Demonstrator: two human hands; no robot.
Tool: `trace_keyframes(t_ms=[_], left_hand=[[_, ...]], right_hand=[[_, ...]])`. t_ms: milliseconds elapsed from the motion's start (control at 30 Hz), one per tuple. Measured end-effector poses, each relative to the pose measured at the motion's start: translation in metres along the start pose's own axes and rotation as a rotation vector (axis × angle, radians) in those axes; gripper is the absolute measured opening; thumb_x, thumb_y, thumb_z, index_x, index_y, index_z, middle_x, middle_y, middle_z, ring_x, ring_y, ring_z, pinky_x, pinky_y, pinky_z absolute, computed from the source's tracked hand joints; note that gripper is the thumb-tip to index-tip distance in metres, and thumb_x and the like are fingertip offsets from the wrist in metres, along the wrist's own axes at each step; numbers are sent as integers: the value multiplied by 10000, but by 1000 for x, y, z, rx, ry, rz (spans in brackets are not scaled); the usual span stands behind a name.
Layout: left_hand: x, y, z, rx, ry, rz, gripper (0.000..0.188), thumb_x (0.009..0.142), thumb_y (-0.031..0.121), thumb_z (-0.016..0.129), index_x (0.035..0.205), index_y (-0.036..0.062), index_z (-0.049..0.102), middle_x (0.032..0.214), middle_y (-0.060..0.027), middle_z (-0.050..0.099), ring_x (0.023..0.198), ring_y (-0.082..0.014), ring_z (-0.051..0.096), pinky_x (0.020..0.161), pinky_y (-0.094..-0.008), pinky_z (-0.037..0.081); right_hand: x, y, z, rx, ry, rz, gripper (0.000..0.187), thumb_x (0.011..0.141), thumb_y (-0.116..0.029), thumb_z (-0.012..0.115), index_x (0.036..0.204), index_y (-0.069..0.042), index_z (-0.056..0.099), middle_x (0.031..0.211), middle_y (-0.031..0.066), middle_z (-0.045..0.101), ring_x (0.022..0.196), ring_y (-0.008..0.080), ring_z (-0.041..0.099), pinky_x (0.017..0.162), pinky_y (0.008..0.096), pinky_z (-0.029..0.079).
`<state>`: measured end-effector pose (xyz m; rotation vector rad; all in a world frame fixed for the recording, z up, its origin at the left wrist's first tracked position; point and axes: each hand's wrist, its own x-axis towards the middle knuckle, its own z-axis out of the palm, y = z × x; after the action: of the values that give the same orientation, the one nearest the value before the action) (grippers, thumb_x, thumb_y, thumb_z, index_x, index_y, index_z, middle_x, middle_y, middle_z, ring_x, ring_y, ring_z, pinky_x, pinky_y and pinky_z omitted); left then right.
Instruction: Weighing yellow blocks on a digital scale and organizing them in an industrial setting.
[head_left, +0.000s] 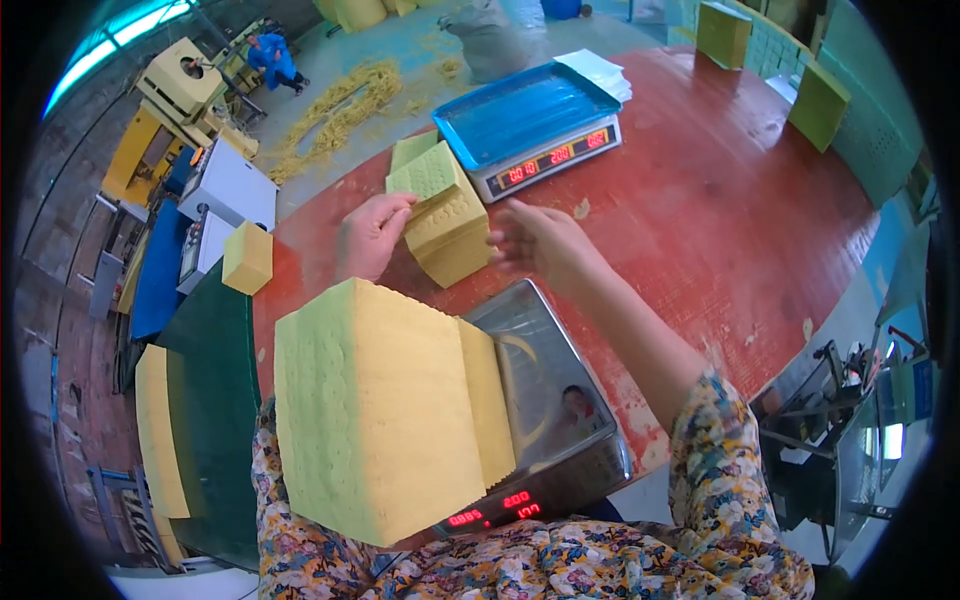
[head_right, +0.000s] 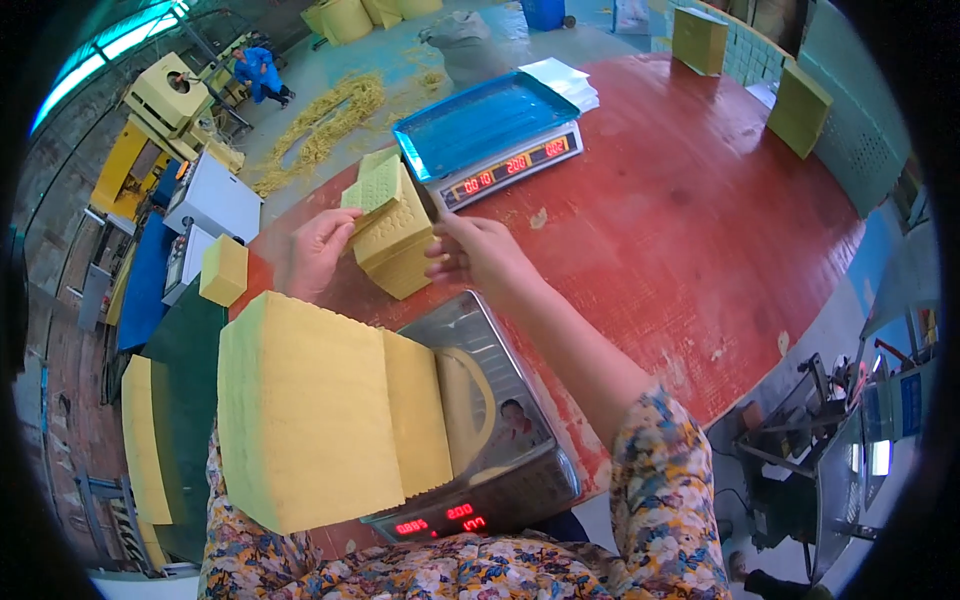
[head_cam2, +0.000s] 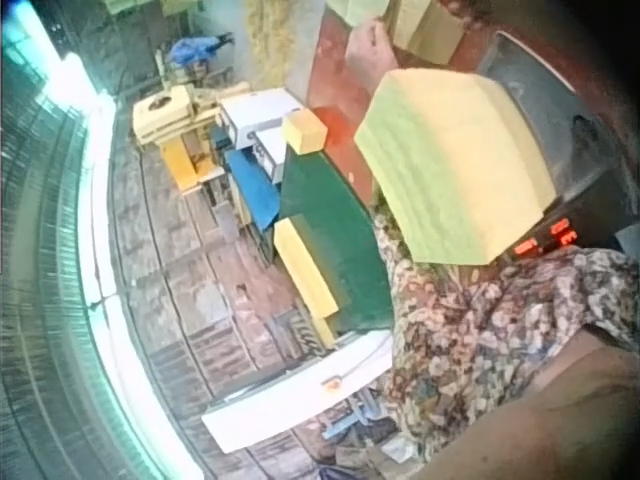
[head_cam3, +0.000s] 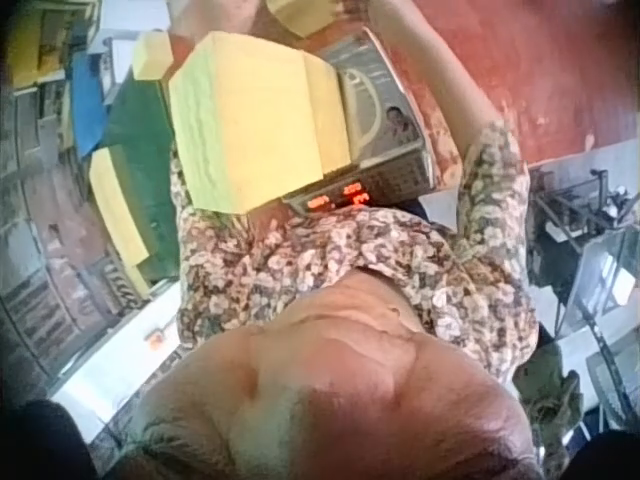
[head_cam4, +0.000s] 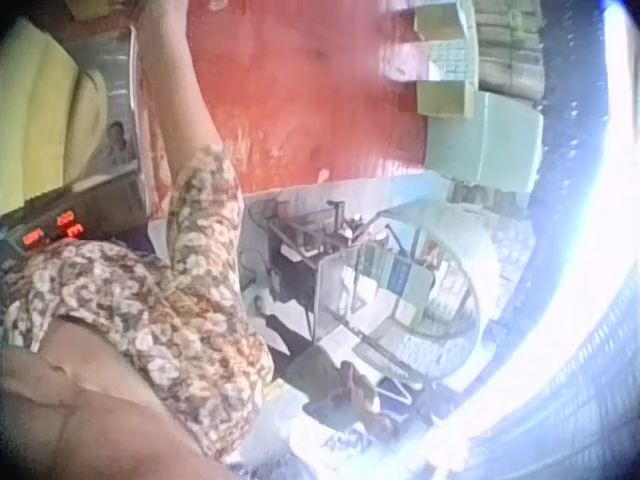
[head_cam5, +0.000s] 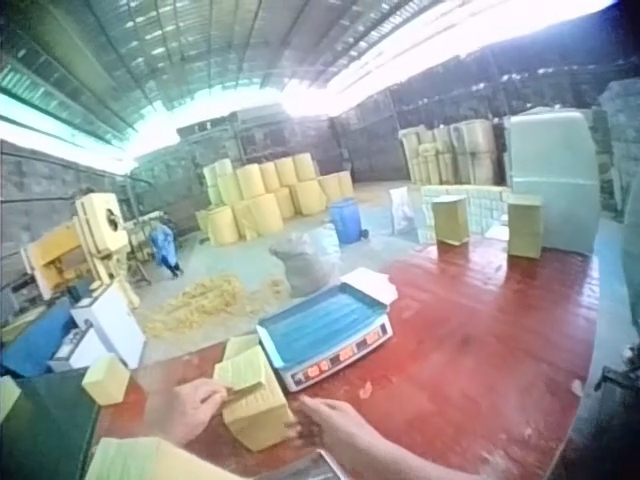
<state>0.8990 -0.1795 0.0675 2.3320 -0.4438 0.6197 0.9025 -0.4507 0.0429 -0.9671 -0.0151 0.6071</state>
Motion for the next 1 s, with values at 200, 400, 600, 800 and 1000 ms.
trace_keyframes(t_ms=[200, 400, 600, 800, 1000], left_hand=[[-5, -14, -1, 169, -31, 198, 261, 851, 148, 704, 1095, 58, 680, 1160, -124, 664, 1119, -271, 611, 930, -354, 493], [-29, -13, -78, -211, 316, -351, 434, 924, 218, 648, 1302, 21, 567, 1276, -154, 606, 1168, -232, 585, 943, -346, 492], [-48, 94, -159, -327, 366, -394, 398, 989, 199, 528, 1320, -24, 533, 1236, -121, 624, 1106, -194, 616, 928, -332, 505], [-25, 258, -153, -543, 193, -3, 658, 868, 330, 719, 1349, -49, 478, 1204, -128, 612, 1026, -149, 614, 836, -293, 516], [-73, 283, -178, -540, 208, -5, 335, 886, 306, 678, 924, -27, 681, 731, -69, 662, 630, -106, 622, 544, -250, 488]], right_hand=[[95, 2, 44, -386, 49, -125, 356, 890, -131, 595, 1162, 97, 560, 941, 184, 661, 642, 238, 687, 491, 309, 572], [45, -28, 48, -409, 58, -400, 312, 920, -25, 518, 1221, 52, 550, 923, 159, 663, 602, 205, 677, 492, 288, 560], [-40, -65, 61, -378, -47, -725, 273, 952, -42, 538, 1220, -3, 574, 881, 74, 662, 712, 136, 660, 612, 255, 534], [-147, -111, 73, -224, -101, -1000, 345, 992, -113, 509, 1319, -6, 486, 1025, 96, 641, 752, 139, 621, 544, 239, 507], [-207, -83, 151, -394, -89, -974, 334, 974, -80, 465, 1280, 53, 477, 937, 109, 647, 618, 150, 614, 533, 243, 482]])
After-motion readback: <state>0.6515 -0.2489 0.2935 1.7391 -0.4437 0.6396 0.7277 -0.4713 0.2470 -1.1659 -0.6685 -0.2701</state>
